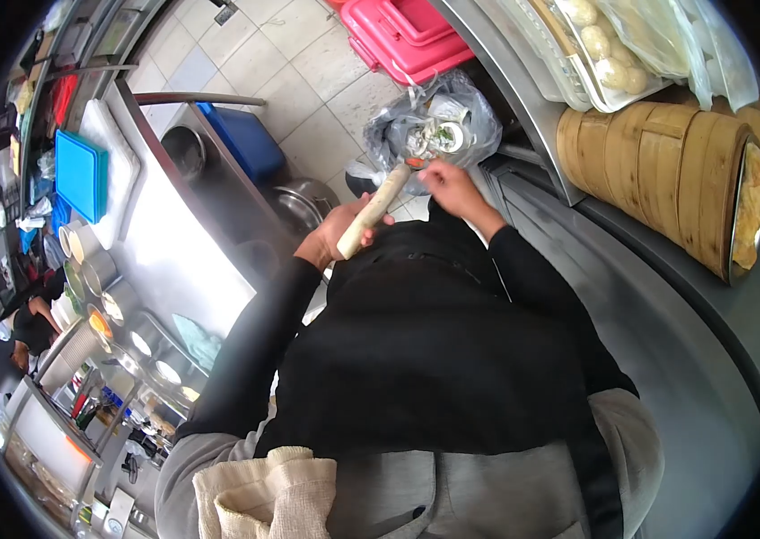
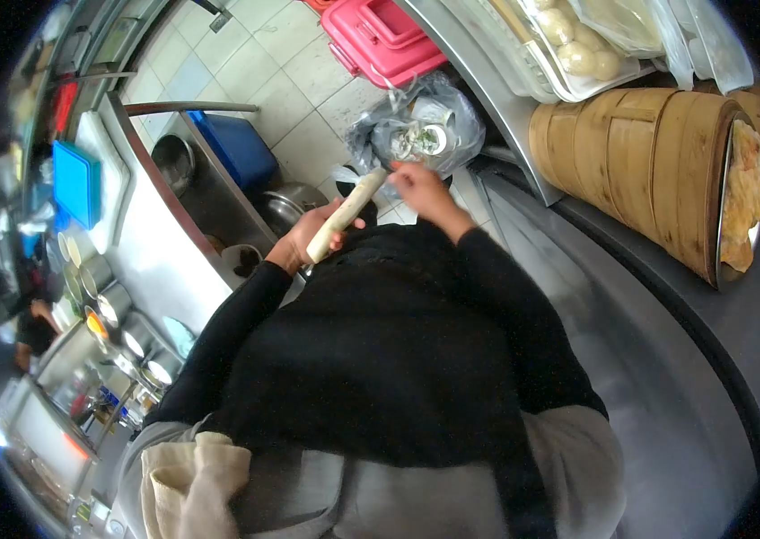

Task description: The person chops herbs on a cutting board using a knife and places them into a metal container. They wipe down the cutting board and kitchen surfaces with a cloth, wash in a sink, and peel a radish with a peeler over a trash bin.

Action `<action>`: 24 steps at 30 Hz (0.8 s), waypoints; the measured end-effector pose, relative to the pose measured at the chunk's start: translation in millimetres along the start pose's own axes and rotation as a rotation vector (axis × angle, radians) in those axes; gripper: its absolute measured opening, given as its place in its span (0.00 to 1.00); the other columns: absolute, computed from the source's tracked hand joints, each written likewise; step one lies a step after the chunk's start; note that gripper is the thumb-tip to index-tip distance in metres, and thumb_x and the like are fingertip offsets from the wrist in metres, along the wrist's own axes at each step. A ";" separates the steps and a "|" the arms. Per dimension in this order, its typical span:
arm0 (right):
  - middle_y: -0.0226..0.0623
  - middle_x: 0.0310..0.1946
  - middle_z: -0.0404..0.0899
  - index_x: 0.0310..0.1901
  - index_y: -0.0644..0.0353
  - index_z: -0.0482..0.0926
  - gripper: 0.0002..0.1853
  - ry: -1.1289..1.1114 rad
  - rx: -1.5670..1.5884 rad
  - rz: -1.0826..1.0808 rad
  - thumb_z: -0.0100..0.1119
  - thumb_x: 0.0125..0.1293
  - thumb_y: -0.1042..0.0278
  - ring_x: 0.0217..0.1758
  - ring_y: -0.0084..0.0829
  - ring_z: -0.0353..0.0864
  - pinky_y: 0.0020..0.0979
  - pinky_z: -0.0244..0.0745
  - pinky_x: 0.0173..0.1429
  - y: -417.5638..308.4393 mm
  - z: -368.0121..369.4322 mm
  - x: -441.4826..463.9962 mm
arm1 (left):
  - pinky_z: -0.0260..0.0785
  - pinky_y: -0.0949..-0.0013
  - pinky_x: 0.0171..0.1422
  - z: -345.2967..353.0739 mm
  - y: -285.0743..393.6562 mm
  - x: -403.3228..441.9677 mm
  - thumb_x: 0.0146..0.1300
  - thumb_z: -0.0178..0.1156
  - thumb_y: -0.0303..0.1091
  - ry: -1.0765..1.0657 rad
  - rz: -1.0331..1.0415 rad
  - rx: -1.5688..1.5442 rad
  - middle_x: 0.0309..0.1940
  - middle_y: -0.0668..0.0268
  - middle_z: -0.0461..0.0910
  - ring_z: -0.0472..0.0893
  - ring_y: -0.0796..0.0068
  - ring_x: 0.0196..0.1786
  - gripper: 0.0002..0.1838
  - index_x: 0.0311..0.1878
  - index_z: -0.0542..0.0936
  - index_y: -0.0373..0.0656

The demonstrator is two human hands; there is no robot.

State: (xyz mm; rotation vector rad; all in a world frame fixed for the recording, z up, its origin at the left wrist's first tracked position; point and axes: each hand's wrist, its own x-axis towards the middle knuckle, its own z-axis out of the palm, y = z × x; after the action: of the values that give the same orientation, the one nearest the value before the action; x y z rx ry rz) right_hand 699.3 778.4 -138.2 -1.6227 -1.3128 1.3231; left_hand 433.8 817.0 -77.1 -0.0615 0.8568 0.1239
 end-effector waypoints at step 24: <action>0.49 0.31 0.81 0.41 0.61 0.80 0.10 -0.129 -0.120 0.117 0.60 0.72 0.62 0.35 0.49 0.82 0.42 0.76 0.42 4.7 -3.9 -4.9 | 0.73 0.76 0.24 -14.1 -18.3 -6.0 0.81 0.43 0.53 -0.159 -0.118 -0.245 0.37 0.60 0.79 0.77 0.78 0.23 0.23 0.60 0.69 0.41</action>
State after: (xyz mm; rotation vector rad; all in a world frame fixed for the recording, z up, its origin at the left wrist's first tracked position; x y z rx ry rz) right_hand 704.5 772.8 -140.0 -1.7427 -1.4161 1.4649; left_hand 421.8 796.9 -81.7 -0.3274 0.6736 0.1204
